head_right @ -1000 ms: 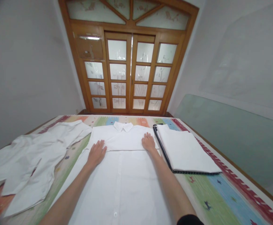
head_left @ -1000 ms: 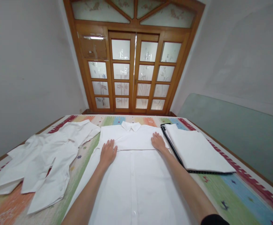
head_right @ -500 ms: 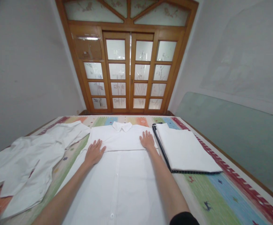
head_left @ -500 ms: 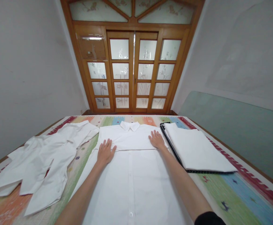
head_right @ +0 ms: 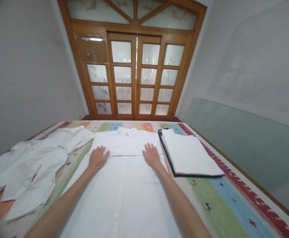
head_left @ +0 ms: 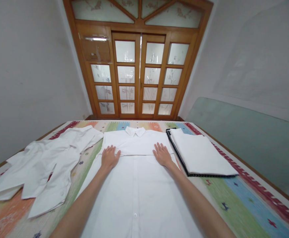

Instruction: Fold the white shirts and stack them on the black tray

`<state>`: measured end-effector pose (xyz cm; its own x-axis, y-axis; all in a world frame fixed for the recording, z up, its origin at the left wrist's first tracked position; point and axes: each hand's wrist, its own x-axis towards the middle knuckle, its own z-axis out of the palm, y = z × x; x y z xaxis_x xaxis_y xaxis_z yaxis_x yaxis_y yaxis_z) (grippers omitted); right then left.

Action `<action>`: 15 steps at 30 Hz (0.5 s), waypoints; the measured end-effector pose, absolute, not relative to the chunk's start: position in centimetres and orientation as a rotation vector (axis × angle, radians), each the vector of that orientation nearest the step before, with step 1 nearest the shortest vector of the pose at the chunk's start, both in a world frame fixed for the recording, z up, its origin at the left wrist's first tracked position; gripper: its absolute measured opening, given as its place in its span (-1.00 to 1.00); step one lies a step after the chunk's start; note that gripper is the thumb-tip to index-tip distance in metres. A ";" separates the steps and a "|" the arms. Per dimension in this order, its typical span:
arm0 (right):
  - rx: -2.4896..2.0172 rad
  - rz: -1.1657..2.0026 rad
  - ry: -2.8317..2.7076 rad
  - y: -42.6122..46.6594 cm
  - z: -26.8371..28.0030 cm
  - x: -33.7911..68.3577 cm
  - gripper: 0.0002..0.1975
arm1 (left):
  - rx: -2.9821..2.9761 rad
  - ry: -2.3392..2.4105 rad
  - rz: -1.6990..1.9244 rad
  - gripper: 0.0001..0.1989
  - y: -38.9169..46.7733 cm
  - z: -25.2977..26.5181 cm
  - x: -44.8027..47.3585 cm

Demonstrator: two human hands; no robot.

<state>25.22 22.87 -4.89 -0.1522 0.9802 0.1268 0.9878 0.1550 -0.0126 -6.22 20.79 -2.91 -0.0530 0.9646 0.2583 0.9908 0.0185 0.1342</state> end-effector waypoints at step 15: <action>-2.033 -0.063 -2.101 21.6 -4.2 23.9 -0.47 | -1.595 -2.695 -1.201 -0.43 23.5 -0.8 -9.9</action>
<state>23.88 21.60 -4.18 -0.0216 0.9826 0.1845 0.9919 0.0442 -0.1193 -9.95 23.48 -0.82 -0.5306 0.8310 0.1671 0.6799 0.2995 0.6693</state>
